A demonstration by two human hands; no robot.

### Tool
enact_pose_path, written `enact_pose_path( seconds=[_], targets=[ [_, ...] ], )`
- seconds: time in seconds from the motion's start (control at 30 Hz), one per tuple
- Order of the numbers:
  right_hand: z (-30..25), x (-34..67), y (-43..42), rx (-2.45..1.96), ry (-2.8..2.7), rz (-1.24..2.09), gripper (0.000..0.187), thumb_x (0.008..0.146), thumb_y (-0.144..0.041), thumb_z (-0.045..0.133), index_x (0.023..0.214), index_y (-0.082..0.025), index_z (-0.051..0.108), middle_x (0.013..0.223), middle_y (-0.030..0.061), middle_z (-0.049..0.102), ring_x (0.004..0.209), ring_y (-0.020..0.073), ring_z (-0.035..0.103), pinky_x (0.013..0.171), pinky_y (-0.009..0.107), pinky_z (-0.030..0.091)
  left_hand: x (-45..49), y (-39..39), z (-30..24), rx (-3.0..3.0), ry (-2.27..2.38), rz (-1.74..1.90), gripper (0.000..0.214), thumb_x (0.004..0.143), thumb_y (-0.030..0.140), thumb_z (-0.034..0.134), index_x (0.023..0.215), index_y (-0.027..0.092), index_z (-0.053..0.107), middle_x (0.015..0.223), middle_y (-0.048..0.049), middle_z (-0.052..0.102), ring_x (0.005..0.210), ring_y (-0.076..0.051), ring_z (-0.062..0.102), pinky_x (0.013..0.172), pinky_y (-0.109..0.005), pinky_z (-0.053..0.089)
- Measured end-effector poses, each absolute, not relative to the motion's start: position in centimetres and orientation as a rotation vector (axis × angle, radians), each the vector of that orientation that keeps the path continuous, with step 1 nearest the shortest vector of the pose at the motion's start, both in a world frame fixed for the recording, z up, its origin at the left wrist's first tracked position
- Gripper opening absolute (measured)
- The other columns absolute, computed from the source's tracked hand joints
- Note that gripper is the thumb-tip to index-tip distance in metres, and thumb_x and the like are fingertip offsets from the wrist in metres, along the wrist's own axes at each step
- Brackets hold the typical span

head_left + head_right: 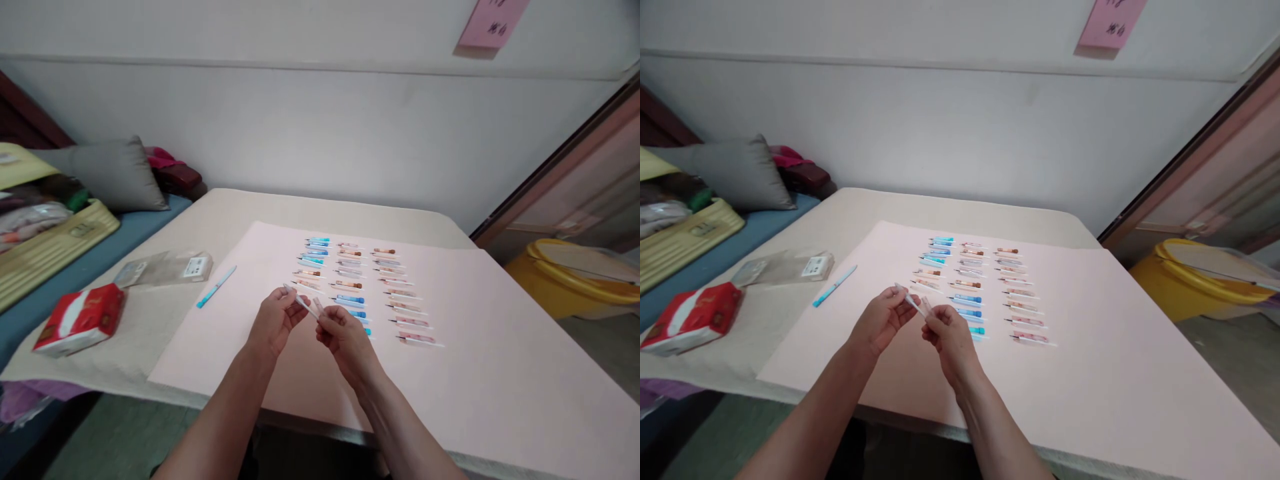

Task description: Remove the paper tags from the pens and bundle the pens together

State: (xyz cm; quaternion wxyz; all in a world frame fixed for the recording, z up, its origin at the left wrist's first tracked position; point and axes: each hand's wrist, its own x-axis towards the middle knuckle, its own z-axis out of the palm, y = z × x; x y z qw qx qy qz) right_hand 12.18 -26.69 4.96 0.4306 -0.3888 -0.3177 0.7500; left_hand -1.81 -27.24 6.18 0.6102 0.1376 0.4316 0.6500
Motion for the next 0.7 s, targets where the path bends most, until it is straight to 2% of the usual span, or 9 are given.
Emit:
enact_pose_path(
  seconds=[0.4, 0.7],
  targets=[
    [5.2, 12.9, -26.2, -0.986, -0.756, 1.841, 0.024, 0.059, -0.02, 0.074, 0.07, -0.018, 0.053, 0.057, -0.0055, 0.052, 0.051, 0.0085, 0.051, 0.051, 0.023, 0.037, -4.1, -26.8, 6.1, 0.148, 0.985, 1.614, 0.007, 0.076, 0.01, 0.06, 0.075, 0.014, 0.054, 0.078, -0.0074, 0.064, 0.077, -0.016, 0.065, 0.067, -0.026, 0.054],
    [5.2, 13.3, -25.8, -0.976, -0.722, 1.833, 0.023, 0.061, -0.019, 0.074, 0.07, -0.018, 0.053, 0.057, -0.0048, 0.052, 0.052, 0.0088, 0.051, 0.053, 0.023, 0.039, -4.9, -26.6, 6.3, 0.039, 1.002, 1.664, 0.008, 0.078, 0.006, 0.056, 0.073, 0.013, 0.054, 0.076, -0.0089, 0.065, 0.079, -0.016, 0.065, 0.072, -0.027, 0.055]
  ],
)
